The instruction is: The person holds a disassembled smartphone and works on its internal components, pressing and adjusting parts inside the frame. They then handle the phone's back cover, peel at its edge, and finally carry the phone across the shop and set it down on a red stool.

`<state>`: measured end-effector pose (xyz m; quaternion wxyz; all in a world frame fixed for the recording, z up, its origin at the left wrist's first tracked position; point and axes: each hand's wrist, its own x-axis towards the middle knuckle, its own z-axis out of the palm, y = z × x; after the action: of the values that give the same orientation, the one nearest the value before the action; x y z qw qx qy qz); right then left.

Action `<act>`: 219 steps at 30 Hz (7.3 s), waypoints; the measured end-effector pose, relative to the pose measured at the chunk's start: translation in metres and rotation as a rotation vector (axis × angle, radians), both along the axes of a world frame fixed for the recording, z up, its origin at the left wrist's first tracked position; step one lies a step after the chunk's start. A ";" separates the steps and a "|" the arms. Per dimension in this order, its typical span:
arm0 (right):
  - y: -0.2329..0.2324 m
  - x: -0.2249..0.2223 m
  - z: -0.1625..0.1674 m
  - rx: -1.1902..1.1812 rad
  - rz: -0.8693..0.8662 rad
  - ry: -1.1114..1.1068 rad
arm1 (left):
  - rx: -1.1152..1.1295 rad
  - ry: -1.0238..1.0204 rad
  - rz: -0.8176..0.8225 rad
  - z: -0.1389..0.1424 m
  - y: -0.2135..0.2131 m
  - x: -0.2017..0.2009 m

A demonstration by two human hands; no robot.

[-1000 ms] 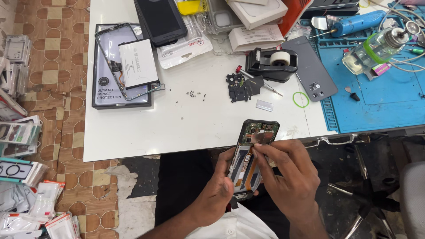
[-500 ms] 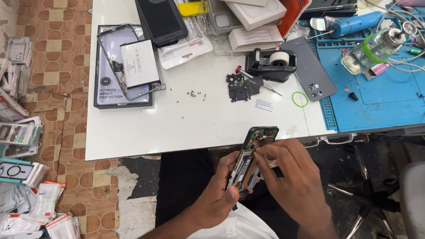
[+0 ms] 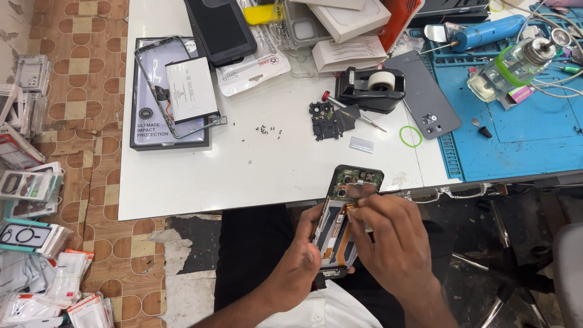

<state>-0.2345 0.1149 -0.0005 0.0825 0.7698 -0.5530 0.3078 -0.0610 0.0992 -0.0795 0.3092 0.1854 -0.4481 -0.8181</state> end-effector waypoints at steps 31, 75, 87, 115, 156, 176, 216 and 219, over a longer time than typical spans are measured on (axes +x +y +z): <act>0.008 0.011 -0.015 -0.077 -0.036 -0.178 | -0.124 -0.128 0.183 0.001 0.008 -0.005; 0.035 0.031 -0.030 0.105 0.162 -0.361 | 0.339 0.058 0.357 0.008 -0.004 -0.005; 0.043 0.029 -0.039 0.137 0.220 -0.328 | 0.326 0.197 0.339 0.025 -0.007 -0.005; 0.035 -0.003 -0.027 0.075 0.169 -0.566 | 0.343 0.210 0.310 0.019 -0.017 0.001; -0.044 -0.024 -0.060 0.793 0.438 -1.272 | -0.309 0.037 0.459 0.037 -0.099 0.012; -0.090 0.044 0.040 -0.157 0.056 -0.234 | -0.029 0.608 0.041 0.037 -0.126 0.043; -0.103 0.013 0.069 -0.101 0.264 0.153 | -0.465 0.095 0.343 0.062 -0.120 0.052; -0.100 -0.002 0.071 -0.101 0.196 -0.136 | -0.319 0.202 0.307 0.054 -0.115 0.048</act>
<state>-0.2369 0.0150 0.0710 0.0531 0.7925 -0.4632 0.3932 -0.0135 -0.0157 -0.0251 0.4984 0.1174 -0.5050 -0.6948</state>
